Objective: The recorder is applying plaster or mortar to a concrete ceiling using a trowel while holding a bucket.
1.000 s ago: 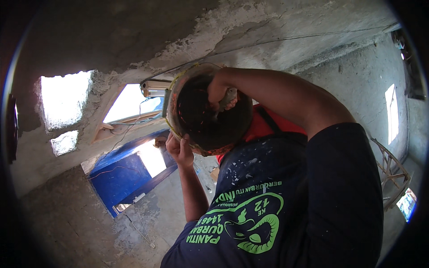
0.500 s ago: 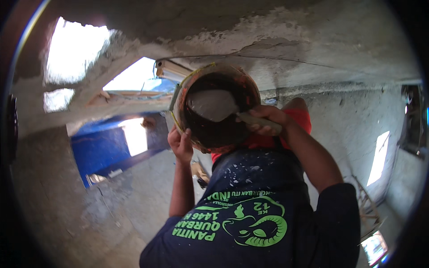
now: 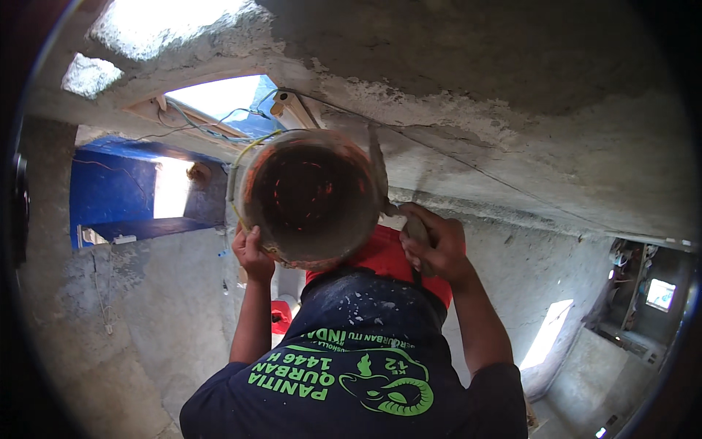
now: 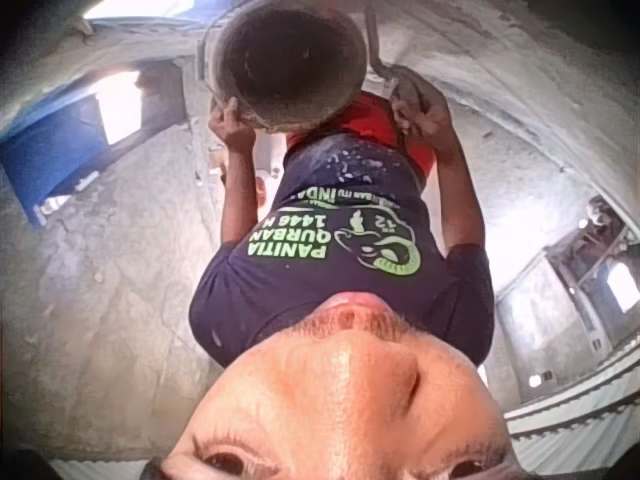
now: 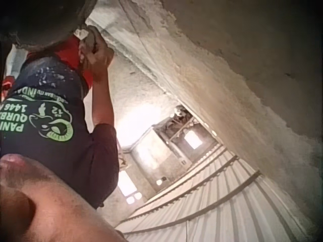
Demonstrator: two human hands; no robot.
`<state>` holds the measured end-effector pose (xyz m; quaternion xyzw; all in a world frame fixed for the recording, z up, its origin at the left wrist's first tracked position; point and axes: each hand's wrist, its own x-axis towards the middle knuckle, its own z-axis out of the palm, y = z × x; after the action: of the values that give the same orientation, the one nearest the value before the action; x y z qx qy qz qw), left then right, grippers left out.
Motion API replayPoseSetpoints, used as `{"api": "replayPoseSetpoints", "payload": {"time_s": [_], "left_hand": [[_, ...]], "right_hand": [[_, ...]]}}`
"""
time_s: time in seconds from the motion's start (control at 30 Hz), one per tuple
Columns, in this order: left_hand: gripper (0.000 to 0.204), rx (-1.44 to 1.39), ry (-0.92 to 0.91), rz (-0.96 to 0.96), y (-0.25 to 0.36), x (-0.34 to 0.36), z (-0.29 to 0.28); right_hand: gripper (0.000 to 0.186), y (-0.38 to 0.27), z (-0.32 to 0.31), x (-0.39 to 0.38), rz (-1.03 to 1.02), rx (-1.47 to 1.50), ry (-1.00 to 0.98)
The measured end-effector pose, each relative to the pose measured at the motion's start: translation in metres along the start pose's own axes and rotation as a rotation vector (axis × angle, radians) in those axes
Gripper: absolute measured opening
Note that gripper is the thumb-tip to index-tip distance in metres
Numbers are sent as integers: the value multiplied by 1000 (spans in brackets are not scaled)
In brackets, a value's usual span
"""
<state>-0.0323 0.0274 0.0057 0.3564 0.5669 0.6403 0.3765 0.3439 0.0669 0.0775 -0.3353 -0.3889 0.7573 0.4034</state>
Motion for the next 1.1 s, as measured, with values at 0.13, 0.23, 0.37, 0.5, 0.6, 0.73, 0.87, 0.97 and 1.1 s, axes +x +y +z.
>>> {"api": "replayPoseSetpoints", "payload": {"time_s": [0.13, 0.23, 0.37, 0.5, 0.6, 0.73, 0.87, 0.97, 1.1], "left_hand": [[36, -272, 118, -93, -12, -10, -23], [33, -311, 162, -88, -22, -13, -38], [44, -321, 182, -88, -22, -19, -44], [36, -294, 208, -82, -27, -23, -45], [32, -286, 209, -67, -28, -19, -39], [34, -282, 158, -66, -30, -17, -39], [30, -198, 140, -51, -27, -13, -40], [30, -76, 105, -7, -29, -13, -42], [30, -226, 113, -31, -30, -14, -45]], "right_hand": [[54, 7, 2, 35, -73, -970, 230], [38, 24, -6, 73, -502, -1177, 239], [31, 45, -12, 131, -513, -1187, 324], [31, 57, -9, 177, -710, -1196, 391], [33, 59, -7, 202, -791, -1260, 397], [29, 78, -24, 223, -636, -1249, 563], [26, 119, -37, 198, -507, -1304, 619], [25, 124, -38, 178, -461, -1230, 560], [26, 84, -19, 185, -553, -1202, 507]]}}
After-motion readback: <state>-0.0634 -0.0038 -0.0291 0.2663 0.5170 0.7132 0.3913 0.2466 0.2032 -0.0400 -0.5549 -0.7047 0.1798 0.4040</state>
